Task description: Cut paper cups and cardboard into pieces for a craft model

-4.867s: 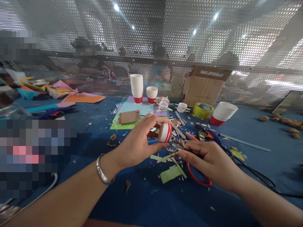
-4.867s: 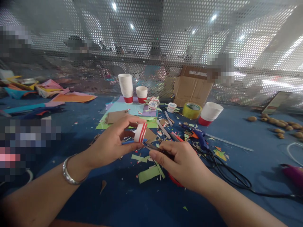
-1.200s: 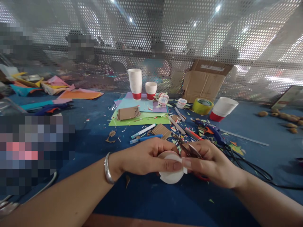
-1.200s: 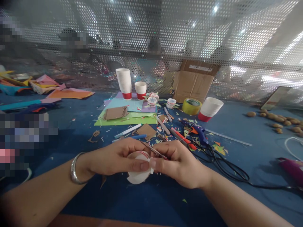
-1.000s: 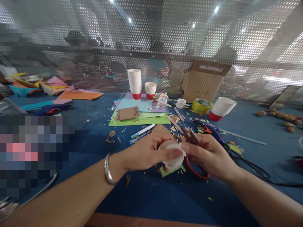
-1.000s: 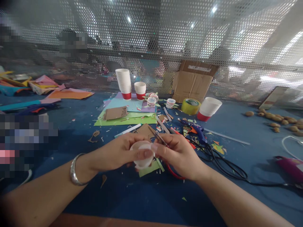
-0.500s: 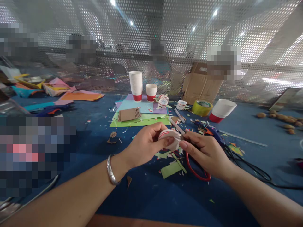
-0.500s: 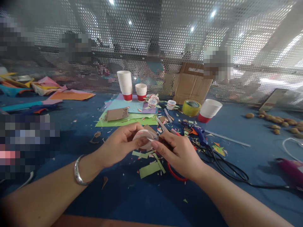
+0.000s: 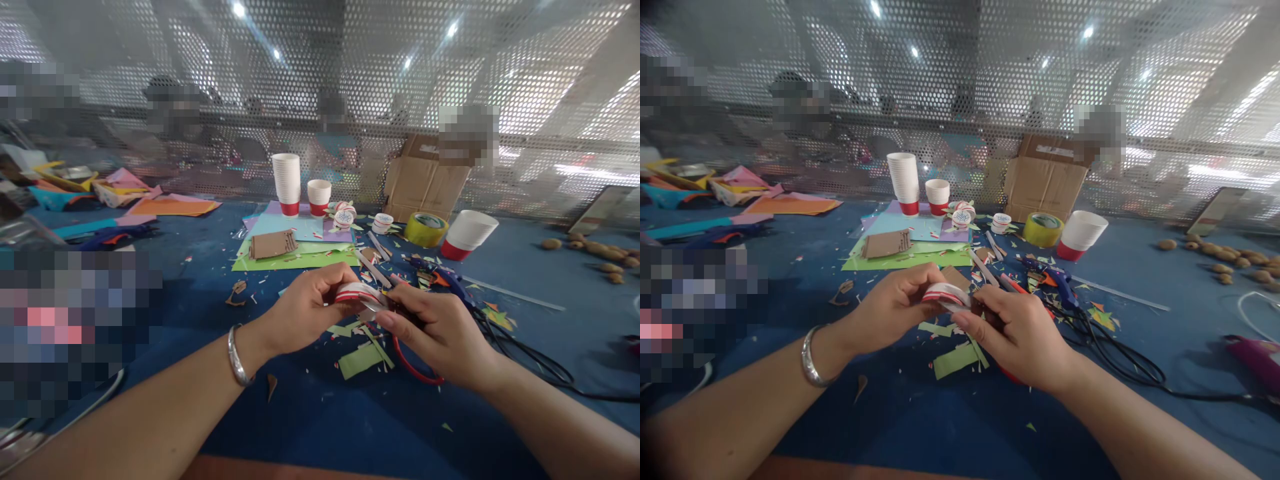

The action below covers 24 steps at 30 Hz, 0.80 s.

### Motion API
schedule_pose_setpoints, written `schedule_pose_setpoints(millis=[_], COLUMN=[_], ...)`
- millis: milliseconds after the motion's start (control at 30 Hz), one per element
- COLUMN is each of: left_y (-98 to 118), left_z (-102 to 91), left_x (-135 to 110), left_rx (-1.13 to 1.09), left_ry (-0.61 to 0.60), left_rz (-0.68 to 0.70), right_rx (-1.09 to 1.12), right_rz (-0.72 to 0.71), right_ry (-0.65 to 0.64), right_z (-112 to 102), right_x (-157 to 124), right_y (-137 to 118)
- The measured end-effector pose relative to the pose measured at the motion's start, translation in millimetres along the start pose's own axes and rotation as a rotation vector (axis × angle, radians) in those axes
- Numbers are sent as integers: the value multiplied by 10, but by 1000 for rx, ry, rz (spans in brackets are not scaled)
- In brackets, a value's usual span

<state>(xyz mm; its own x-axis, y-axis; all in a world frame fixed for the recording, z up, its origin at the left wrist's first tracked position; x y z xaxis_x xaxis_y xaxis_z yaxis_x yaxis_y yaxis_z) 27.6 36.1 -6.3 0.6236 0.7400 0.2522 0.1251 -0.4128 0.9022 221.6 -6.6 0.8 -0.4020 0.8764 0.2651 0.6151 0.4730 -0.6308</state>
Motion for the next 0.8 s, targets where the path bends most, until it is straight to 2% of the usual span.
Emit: schedule_pose_setpoints(millis=[267,433,500,667,800], left_y=[84,106,104,64,69], left_z=[-18,6,14,38,48], left_x=[-19,-25,-28,-46,-50], left_rx=[117,166,159,126,49], left_ry=[28,-54,-105,-255,-286], left_rz=[36,28,18,-71,-153], right_rx=[-72,-52,-36,98,281], right_rz=[-54,-52,-30,20,62], right_ry=[44,111,77,-106,-197], right_z=[-10,-46,-38,27,69], right_x=[-19,-42,-38,17,26], right_y=[-39,-57,-48,-46,-56])
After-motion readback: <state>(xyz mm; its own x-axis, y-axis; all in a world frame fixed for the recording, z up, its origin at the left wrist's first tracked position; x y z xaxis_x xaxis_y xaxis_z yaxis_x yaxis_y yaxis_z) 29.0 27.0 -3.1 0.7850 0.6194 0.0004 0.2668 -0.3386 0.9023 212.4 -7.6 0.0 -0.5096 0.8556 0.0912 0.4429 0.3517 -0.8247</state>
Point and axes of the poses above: each hand's wrist, its own x-axis towards the middle knuckle, its own z-axis out of the palm, y = z × x, the point moved 3 cm from there along x, towards the middle knuckle, and after that the axes turned 1 degree about x, right-handed, at the moved point
